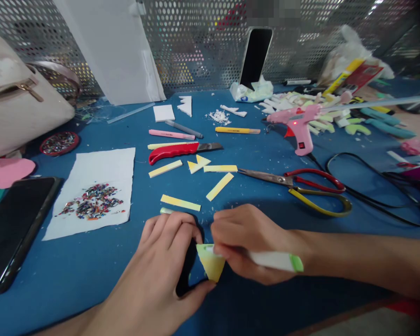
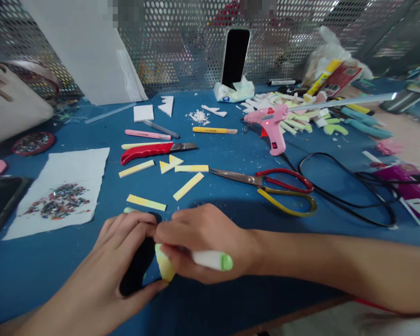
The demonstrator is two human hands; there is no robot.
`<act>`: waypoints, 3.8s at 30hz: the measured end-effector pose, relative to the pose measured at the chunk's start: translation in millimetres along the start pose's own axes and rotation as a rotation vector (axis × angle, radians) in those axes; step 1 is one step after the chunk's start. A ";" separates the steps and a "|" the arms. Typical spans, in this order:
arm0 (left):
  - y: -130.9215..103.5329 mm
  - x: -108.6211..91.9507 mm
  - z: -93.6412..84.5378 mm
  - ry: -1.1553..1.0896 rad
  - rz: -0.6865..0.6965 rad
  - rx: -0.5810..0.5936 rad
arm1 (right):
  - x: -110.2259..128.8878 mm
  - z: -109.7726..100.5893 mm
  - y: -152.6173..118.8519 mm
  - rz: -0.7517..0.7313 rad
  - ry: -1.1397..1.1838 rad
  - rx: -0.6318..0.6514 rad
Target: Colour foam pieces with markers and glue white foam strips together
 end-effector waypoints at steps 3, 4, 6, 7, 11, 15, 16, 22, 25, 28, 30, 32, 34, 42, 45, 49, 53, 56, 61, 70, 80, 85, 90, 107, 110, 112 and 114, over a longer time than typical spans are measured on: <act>1.1 -0.7 0.4 -0.004 0.000 0.000 | -1.0 -0.8 -0.9 0.008 0.017 -0.014; 1.2 -1.2 0.2 -0.006 0.003 -0.005 | 1.4 1.2 -0.6 -0.020 0.010 0.010; 1.3 -1.2 -0.2 -0.009 0.000 -0.010 | 2.2 3.4 -0.6 -0.030 -0.024 0.039; 1.2 -0.9 -0.1 -0.012 -0.005 -0.008 | 0.5 2.6 -0.9 -0.011 -0.029 0.028; -0.1 -0.5 0.4 -0.011 -0.009 0.001 | 3.3 2.8 -0.6 -0.040 -0.001 0.014; -0.1 0.9 1.3 -0.011 -0.014 0.008 | -2.1 -0.3 -3.9 0.024 -0.017 -0.016; 0.0 1.2 1.0 -0.014 -0.015 0.007 | -2.9 -1.7 -4.5 0.032 0.002 -0.033; -1.0 0.8 -0.6 -0.021 -0.011 0.008 | -1.9 -1.5 -3.0 0.018 0.008 -0.016; -1.7 1.1 -0.6 -0.023 -0.016 0.008 | 0.1 -2.6 -2.5 -0.004 0.049 -0.038; -1.1 1.7 -0.1 -0.023 -0.015 0.003 | 0.2 0.2 -3.2 -0.007 0.039 -0.012; 0.1 2.2 0.8 -0.023 -0.014 0.007 | -3.1 -1.3 -4.1 0.025 0.046 -0.036; 1.2 2.2 1.3 -0.018 -0.011 0.008 | -2.0 -0.1 -3.2 0.005 0.054 -0.024; 1.6 1.3 1.0 -0.015 -0.003 0.004 | -1.2 2.3 -2.1 -0.005 0.040 0.010; 0.2 0.6 0.4 -0.029 -0.021 0.004 | -0.7 -0.5 -1.6 -0.006 0.073 -0.003; 0.4 1.3 1.6 -0.023 -0.028 0.018 | -5.9 -5.0 -3.0 0.047 0.079 -0.058; 0.7 1.3 0.0 -0.020 -0.025 0.011 | -0.9 -2.4 -1.4 -0.005 0.077 -0.027; 0.6 1.0 -1.3 -0.030 -0.032 0.016 | -6.7 -6.4 -2.7 0.065 0.108 -0.072; 0.4 0.6 -1.6 -0.039 -0.030 0.030 | -6.6 -7.7 -2.7 0.069 0.136 -0.074; 0.0 1.3 -2.0 -0.022 0.005 0.054 | -20.0 -24.0 -11.9 0.228 0.276 -0.280; -2.5 -1.7 -7.5 -0.057 0.057 0.048 | -29.2 -29.6 -20.5 0.244 0.421 -0.465; 4.2 -8.0 -4.6 -0.023 0.079 0.096 | -28.6 -29.0 -21.2 0.253 0.416 -0.451; 1.3 -2.3 -13.4 -0.158 0.121 0.164 | -24.3 -33.2 -20.1 0.209 0.406 -0.476; -1.2 15.1 -21.0 -0.189 0.039 0.037 | -27.1 -29.1 -19.0 0.249 0.401 -0.400; 3.2 19.7 -13.8 -0.069 -0.017 -0.004 | -27.5 5.9 -8.5 0.293 0.299 0.062; 4.1 18.5 -13.1 -0.069 -0.012 0.011 | -27.2 5.9 -8.7 0.293 0.335 0.058; 4.7 17.9 -12.7 -0.068 -0.010 0.020 | -26.7 6.3 -8.8 0.289 0.389 0.050; 5.0 17.4 -12.7 -0.068 -0.007 0.025 | -28.8 6.0 -10.1 0.310 0.417 0.032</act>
Point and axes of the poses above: each hand's wrist, its own y-axis towards the middle knuckle, its own z-axis out of the palm, x = y × z, the point moved 9 cm from there along y, towards the middle knuckle, and after that the axes turned 13 degrees about -z, right-handed, at the moved point
